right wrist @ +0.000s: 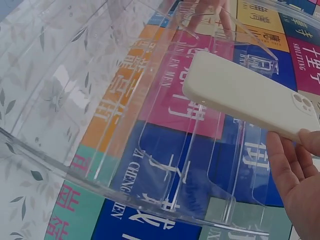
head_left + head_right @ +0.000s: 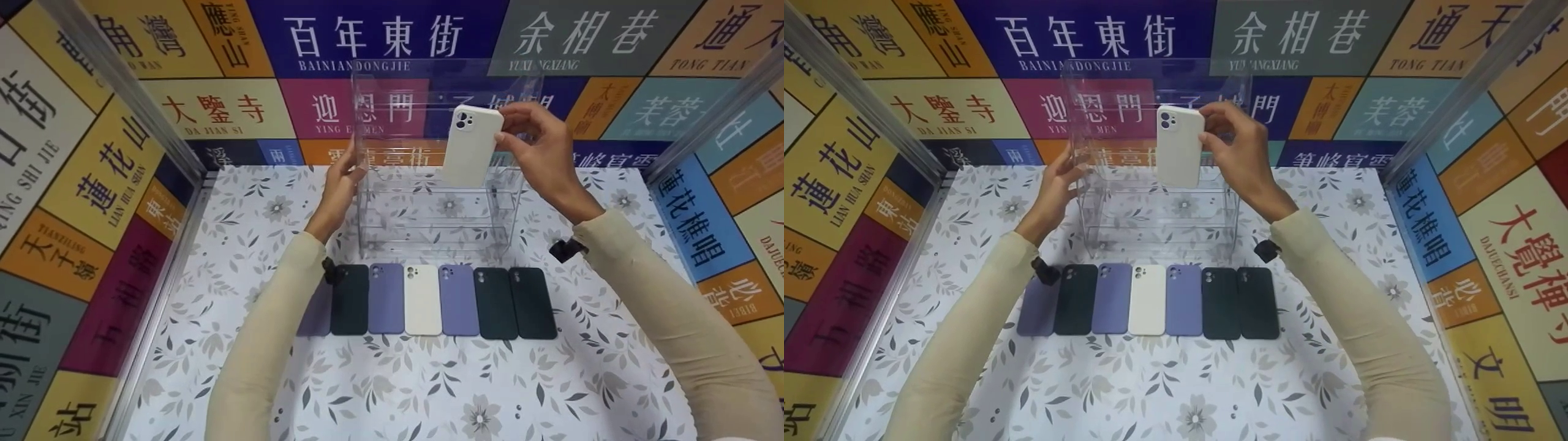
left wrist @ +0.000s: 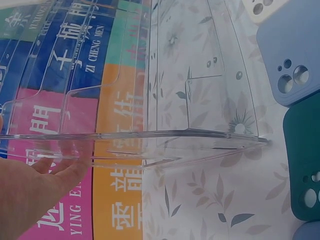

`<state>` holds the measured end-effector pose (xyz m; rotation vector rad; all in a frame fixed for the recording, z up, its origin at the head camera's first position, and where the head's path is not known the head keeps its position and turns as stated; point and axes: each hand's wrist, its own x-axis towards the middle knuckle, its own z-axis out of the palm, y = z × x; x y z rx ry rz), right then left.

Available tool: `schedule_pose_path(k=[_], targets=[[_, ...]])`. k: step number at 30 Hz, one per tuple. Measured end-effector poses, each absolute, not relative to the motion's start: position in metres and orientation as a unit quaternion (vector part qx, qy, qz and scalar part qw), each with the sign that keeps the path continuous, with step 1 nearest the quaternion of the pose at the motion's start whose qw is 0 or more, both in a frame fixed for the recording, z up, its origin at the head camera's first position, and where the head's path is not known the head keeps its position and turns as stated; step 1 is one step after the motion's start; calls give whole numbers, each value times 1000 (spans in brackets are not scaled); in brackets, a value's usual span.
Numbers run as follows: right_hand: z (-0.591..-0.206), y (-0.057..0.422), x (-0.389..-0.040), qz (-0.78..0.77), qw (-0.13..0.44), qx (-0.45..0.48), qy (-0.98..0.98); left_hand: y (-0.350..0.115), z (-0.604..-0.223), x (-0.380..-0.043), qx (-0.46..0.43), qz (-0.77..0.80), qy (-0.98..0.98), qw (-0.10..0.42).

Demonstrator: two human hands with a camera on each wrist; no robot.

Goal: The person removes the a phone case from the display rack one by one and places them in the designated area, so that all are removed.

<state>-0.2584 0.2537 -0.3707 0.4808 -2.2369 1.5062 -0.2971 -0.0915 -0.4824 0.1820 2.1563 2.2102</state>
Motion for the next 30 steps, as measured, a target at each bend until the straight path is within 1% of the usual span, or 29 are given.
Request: schedule_pose_path(k=[7, 16, 30], targets=[[-379, 262, -253, 530, 192, 150, -812, -93, -483, -297, 55, 714, 697, 30], [-389, 276, -245, 541, 201, 162, -800, -92, -481, -295, 53, 712, 700, 37], [-396, 302, -232, 526, 194, 114, -820, -91, -480, -296, 55, 713, 698, 31]])
